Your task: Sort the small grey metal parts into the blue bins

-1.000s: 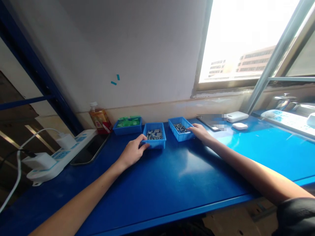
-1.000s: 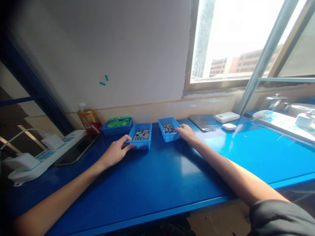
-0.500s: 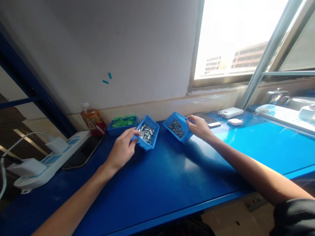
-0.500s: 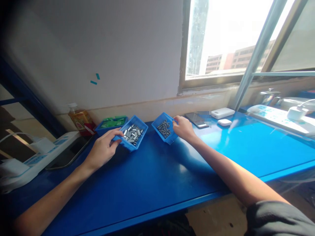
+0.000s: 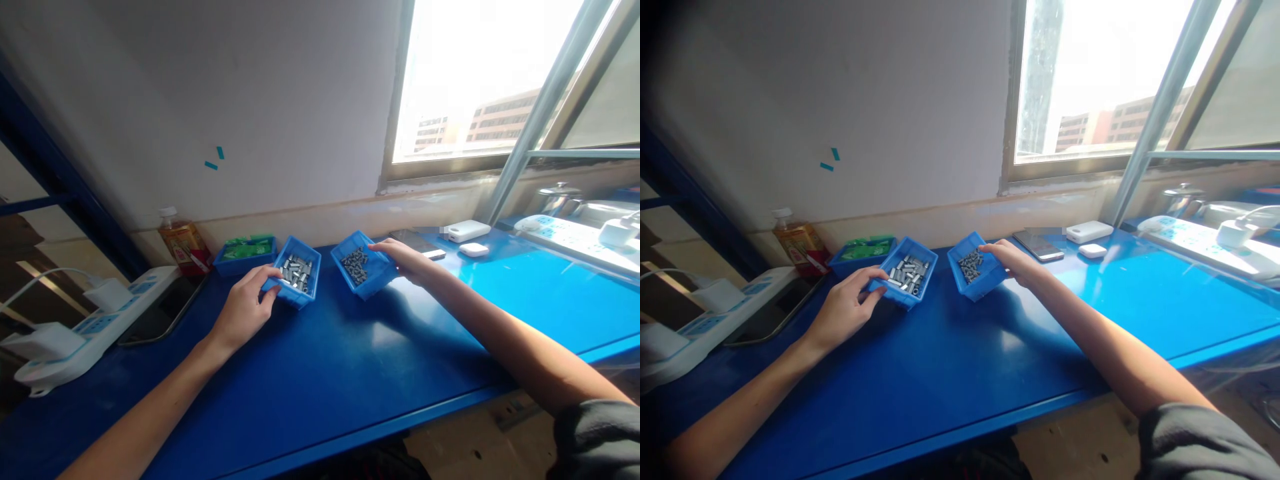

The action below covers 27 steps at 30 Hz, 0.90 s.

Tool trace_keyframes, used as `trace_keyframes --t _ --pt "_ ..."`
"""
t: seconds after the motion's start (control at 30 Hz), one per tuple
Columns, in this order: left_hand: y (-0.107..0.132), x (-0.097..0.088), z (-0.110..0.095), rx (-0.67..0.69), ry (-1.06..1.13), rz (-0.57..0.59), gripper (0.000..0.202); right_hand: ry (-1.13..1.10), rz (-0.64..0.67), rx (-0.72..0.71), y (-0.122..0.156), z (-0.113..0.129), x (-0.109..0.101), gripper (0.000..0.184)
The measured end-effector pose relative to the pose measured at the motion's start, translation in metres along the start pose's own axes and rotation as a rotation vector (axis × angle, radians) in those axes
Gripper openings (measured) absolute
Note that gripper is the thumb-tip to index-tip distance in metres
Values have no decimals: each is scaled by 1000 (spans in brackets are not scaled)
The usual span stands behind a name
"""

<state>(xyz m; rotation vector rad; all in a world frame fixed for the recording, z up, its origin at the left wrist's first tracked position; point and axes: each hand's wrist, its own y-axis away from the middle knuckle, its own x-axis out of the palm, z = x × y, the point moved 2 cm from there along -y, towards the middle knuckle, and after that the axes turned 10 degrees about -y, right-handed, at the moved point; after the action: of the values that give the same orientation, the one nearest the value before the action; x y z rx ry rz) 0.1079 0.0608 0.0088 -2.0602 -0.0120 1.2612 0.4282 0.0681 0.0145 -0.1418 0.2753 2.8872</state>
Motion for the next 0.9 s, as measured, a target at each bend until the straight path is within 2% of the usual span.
trace_keyframes --t 0.17,0.3,0.4,0.5,0.6,0.73,0.9 --pt "1 1 -1 -9 -21 -5 20 48 -74 -156 4 7 -5 26" --pt "3 5 0 -71 49 -3 34 89 -194 -258 -1 5 -15 38" --pt "4 6 0 -86 62 -7 38 132 -170 -337 5 6 -14 53" --pt "4 7 -1 -62 17 -11 34 392 -103 -500 20 9 -2 63" --pt "3 7 -3 -3 -21 -31 28 705 -109 -621 32 7 13 58" --pt "1 6 -7 96 -62 -62 21 831 -134 -646 37 4 23 47" --pt "-1 2 -14 183 -180 -76 26 863 -131 -642 39 7 22 46"
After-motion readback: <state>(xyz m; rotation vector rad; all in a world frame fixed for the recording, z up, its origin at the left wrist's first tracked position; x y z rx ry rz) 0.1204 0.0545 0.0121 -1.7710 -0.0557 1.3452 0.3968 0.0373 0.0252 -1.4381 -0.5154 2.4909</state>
